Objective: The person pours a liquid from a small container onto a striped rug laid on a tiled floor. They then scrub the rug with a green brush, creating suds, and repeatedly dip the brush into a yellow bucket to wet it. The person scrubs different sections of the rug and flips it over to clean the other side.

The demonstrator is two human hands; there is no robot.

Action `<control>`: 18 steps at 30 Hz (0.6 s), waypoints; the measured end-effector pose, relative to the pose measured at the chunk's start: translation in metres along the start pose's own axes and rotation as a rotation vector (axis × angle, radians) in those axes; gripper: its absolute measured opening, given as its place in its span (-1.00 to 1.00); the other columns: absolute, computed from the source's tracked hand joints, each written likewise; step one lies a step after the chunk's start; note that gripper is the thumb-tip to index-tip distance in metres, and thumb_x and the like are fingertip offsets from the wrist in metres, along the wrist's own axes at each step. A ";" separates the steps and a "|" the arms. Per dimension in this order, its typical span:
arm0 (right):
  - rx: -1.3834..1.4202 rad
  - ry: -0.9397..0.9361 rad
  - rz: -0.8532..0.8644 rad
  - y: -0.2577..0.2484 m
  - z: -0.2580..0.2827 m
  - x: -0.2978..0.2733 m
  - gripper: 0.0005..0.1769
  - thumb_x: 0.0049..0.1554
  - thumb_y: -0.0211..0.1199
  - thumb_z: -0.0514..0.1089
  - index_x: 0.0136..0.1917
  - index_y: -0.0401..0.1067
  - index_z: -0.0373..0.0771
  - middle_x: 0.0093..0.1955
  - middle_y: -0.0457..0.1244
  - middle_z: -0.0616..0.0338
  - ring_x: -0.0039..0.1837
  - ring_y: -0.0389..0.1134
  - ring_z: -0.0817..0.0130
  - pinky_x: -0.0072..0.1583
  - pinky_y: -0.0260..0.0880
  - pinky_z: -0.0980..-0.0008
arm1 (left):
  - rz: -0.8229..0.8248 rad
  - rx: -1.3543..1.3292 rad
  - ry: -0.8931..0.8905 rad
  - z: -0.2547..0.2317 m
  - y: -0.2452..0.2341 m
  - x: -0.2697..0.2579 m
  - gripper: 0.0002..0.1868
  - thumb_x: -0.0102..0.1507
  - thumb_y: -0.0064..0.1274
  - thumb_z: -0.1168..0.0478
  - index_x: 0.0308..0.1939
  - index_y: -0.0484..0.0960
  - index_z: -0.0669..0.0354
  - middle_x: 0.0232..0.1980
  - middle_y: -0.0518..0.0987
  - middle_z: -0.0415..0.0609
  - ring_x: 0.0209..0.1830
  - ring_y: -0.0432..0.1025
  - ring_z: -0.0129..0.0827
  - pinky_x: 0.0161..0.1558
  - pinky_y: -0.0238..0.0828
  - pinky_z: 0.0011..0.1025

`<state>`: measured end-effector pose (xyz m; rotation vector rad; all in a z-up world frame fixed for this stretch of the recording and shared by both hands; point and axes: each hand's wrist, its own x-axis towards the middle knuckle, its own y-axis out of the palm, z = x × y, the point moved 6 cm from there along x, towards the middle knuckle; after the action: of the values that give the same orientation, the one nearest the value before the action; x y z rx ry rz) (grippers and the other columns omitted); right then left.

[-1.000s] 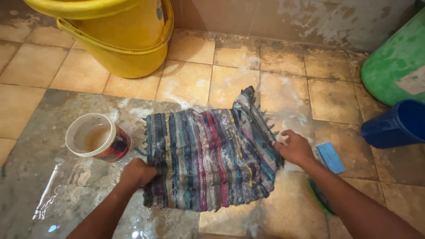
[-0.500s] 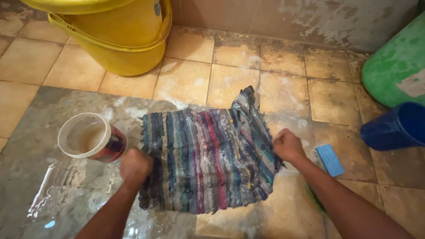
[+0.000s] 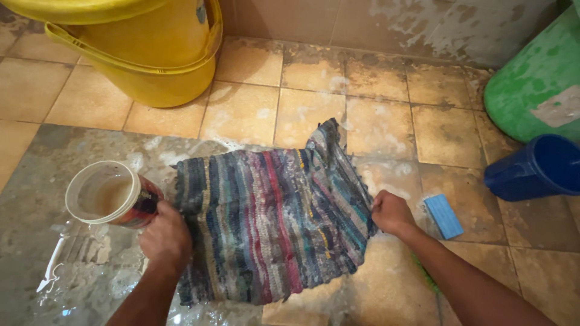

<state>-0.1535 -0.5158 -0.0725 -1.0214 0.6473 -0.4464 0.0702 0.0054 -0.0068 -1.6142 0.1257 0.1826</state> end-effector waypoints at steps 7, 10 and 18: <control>-0.181 0.126 -0.060 -0.053 -0.048 -0.013 -0.70 0.07 0.21 -0.02 -0.02 0.55 -0.21 0.00 0.42 -0.18 0.14 0.43 -0.19 0.20 0.44 -0.01 | 0.005 -0.002 -0.033 0.016 0.013 0.004 -0.81 0.44 -0.25 0.22 0.05 0.42 0.20 -0.09 0.70 0.27 -0.10 0.64 0.13 -0.09 0.59 -0.02; -0.283 0.100 0.041 -0.048 -0.049 -0.023 -0.67 0.08 0.20 0.01 0.02 0.55 -0.18 0.04 0.41 -0.18 0.17 0.44 -0.18 0.22 0.44 -0.02 | -0.009 0.009 -0.012 0.020 0.015 0.007 -0.79 0.43 -0.22 0.22 0.07 0.43 0.20 -0.08 0.70 0.27 -0.08 0.64 0.12 -0.05 0.57 -0.01; -0.233 0.068 0.017 -0.065 -0.007 -0.003 -0.41 -0.06 0.40 0.25 0.07 0.53 -0.18 0.04 0.41 -0.14 0.14 0.44 -0.12 0.18 0.45 0.04 | -0.061 -0.095 0.056 -0.012 -0.022 -0.007 -0.51 0.20 0.12 0.13 0.16 0.41 0.20 0.11 0.55 0.21 -0.01 0.57 0.15 -0.05 0.54 0.02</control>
<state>-0.1635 -0.5485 -0.0163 -1.2240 0.7814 -0.3982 0.0681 -0.0054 0.0170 -1.7166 0.1117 0.0980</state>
